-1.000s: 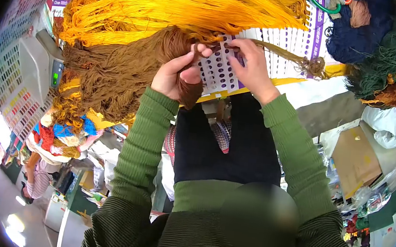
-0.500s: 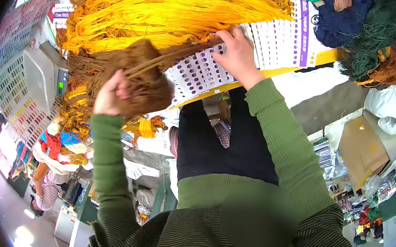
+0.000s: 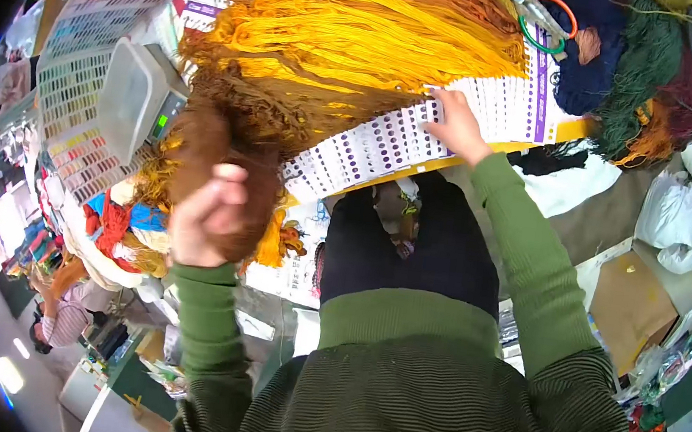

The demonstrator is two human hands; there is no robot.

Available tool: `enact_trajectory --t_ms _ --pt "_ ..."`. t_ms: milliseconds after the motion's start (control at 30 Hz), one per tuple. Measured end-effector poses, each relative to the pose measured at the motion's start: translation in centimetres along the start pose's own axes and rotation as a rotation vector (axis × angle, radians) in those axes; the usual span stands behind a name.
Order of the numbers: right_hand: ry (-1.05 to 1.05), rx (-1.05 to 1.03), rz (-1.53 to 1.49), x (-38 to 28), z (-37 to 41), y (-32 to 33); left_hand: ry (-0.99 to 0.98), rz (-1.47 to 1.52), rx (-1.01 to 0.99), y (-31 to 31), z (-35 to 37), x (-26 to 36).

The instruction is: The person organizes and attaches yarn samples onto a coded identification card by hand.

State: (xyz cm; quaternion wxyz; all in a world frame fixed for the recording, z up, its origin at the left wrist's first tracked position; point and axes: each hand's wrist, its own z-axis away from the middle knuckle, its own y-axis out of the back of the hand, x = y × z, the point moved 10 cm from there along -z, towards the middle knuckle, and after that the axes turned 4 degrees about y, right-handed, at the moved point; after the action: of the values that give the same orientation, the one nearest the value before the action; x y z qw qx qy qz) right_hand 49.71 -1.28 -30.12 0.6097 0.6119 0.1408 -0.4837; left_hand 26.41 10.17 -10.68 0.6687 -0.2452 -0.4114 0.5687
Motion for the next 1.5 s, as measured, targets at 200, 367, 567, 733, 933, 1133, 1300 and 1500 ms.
enact_trajectory --t_ms 200,367,567,733,933,1133,1300,1500 --pt "0.005 0.045 -0.346 -13.1 5.0 3.8 -0.208 -0.021 0.128 -1.8 -1.5 -3.8" --pt "-0.120 -0.170 -0.989 -25.5 8.3 2.0 -0.196 -0.186 -0.002 -4.8 0.7 -4.6" --pt "-0.092 -0.169 -1.234 -29.6 9.8 1.9 -0.264 0.137 -0.071 -5.4 5.2 -3.4" --pt "-0.127 -0.156 -1.219 -32.3 11.2 1.6 -0.414 -0.027 -0.042 -4.7 6.9 -2.5" --pt "-0.131 -0.180 -1.195 -34.2 11.7 1.3 -0.326 0.171 -0.107 -4.8 8.2 -2.4" --pt "-0.081 -0.196 -1.151 -35.9 11.7 0.5 -0.429 0.045 -0.136 -4.5 9.8 -1.2" --pt "-0.057 -0.173 -1.120 -37.1 11.5 0.3 -0.395 0.005 -0.164 -3.3 9.6 -1.4" --pt "-0.148 -0.166 -1.201 -36.8 11.4 -0.4 -0.343 0.108 -0.172 -3.4 9.9 -1.3"
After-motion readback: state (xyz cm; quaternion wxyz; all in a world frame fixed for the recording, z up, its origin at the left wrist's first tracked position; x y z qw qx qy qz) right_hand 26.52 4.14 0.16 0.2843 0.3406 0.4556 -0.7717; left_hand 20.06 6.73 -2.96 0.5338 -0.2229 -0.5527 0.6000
